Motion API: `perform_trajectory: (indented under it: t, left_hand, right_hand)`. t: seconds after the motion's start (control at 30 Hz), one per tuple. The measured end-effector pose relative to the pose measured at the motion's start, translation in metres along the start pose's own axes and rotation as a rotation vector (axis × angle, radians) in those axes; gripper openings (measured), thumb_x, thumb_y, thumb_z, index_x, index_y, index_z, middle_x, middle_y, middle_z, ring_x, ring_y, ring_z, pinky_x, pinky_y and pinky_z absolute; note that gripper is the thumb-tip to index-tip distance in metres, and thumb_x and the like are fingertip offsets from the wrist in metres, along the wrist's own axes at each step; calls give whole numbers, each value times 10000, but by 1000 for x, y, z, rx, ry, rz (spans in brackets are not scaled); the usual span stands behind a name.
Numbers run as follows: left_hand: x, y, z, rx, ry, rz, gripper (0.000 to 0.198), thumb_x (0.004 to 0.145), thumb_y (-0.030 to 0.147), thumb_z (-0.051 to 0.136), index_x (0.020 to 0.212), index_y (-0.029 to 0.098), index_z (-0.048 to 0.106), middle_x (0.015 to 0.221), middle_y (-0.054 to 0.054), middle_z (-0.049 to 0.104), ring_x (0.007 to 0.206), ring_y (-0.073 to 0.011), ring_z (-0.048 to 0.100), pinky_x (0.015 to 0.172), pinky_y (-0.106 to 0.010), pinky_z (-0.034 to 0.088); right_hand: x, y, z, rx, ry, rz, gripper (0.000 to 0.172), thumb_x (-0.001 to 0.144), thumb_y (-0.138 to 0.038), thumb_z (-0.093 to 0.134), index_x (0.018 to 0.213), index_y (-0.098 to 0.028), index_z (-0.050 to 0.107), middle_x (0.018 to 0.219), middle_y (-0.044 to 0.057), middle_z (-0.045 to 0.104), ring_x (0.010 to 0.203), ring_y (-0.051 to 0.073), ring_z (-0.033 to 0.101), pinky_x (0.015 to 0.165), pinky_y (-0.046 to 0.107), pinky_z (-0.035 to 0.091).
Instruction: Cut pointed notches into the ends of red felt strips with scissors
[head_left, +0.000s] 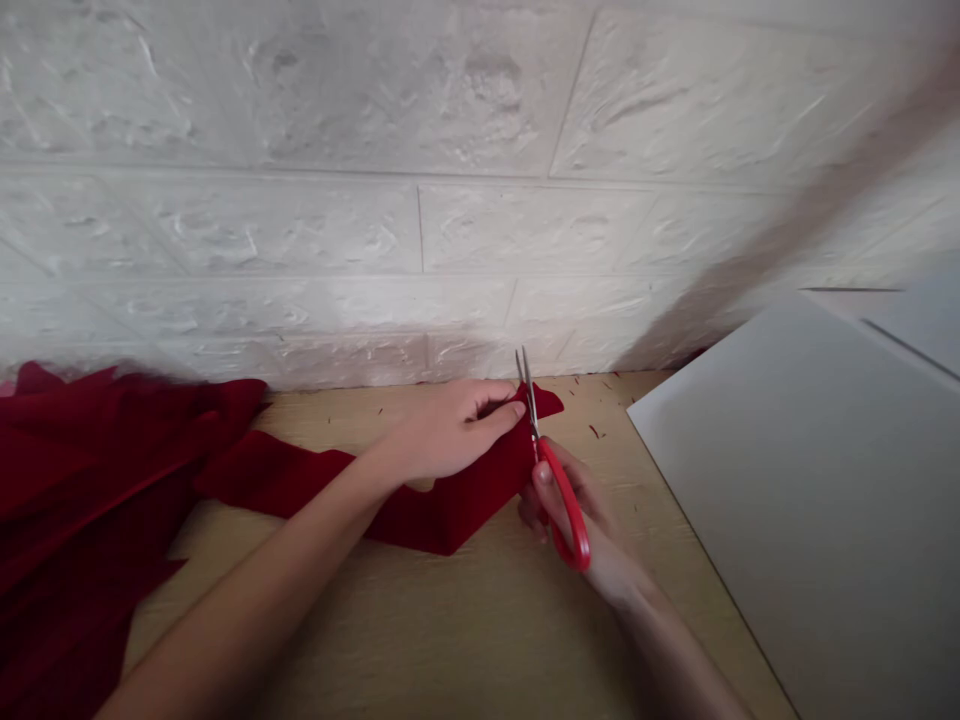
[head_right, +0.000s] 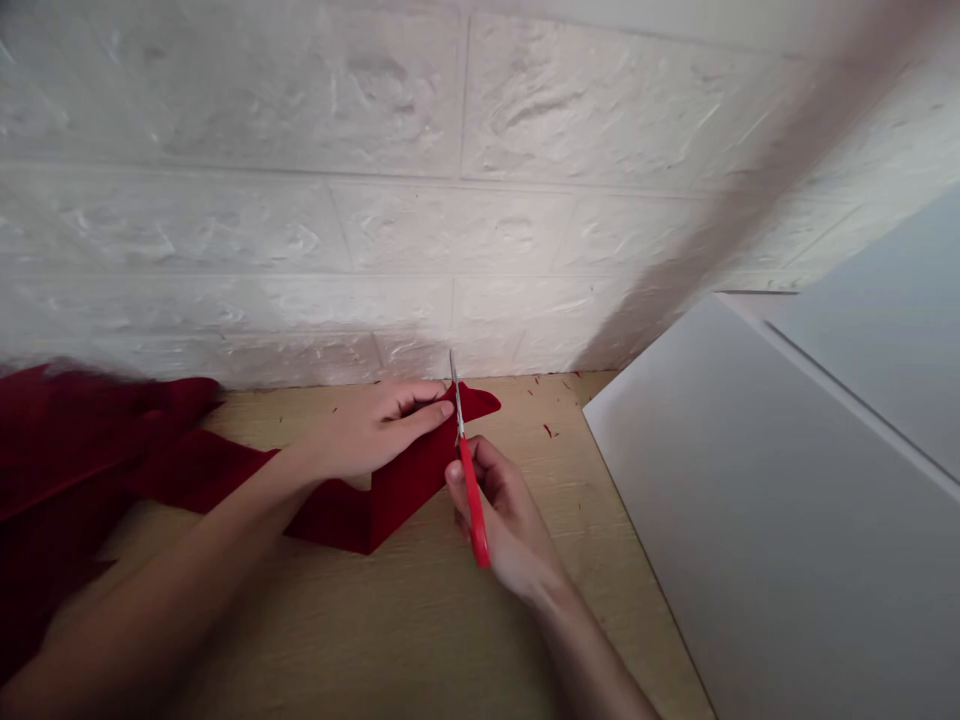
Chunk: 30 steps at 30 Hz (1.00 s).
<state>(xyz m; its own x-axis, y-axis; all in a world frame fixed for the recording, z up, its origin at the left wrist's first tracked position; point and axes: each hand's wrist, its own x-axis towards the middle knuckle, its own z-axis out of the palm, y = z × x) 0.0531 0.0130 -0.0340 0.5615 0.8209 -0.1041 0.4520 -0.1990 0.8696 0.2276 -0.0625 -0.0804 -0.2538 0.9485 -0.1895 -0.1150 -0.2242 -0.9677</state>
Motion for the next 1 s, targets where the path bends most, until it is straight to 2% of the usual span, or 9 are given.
perform_trajectory:
  t: [0.33,0.47,0.63,0.73,0.87,1.0]
  left_hand:
    - [1,1,0,39,5,-8,352,1000,461,397,793,207,526,642,53,490,547,-91,429,500,-230,334]
    - [1,0,1,54,-10,18,343,1000,447,395,806,208,548,691,46,542,601,-98,465,553,-239,361]
    - [-1,3,-2,50,-10,-16,358,1001,484,400,853,219,592,716,44,590,621,-102,508,568,-241,376]
    - [-4,6,-4,-7,13,-43,369,1000,513,409,872,224,599,695,50,588,585,-92,508,525,-228,359]
    - [-7,10,-4,-89,43,-53,379,991,539,438,824,218,553,613,63,504,500,-74,442,462,-215,311]
    - [-8,12,-1,-157,73,32,366,997,501,461,794,207,540,606,68,494,480,-55,415,461,-197,321]
  right_hand:
    - [-1,-4,1,-20,53,20,550,804,-739,648,777,-227,451,586,-93,353,438,59,294,416,224,254]
    - [0,-5,1,-73,86,36,542,818,-738,633,796,-218,481,524,-94,410,381,60,349,401,218,239]
    - [1,-3,-6,-73,155,-48,512,871,-721,581,853,-212,528,565,-46,529,492,109,513,523,252,378]
    - [3,-2,-15,-33,233,-101,497,870,-717,586,880,-223,539,603,-59,490,522,120,511,582,284,427]
    - [6,-2,-24,-137,321,-105,516,845,-732,605,878,-222,534,647,-52,491,559,128,520,564,273,402]
    - [8,-3,-27,-187,328,-115,521,845,-736,599,869,-221,518,644,-50,499,577,131,522,592,277,421]
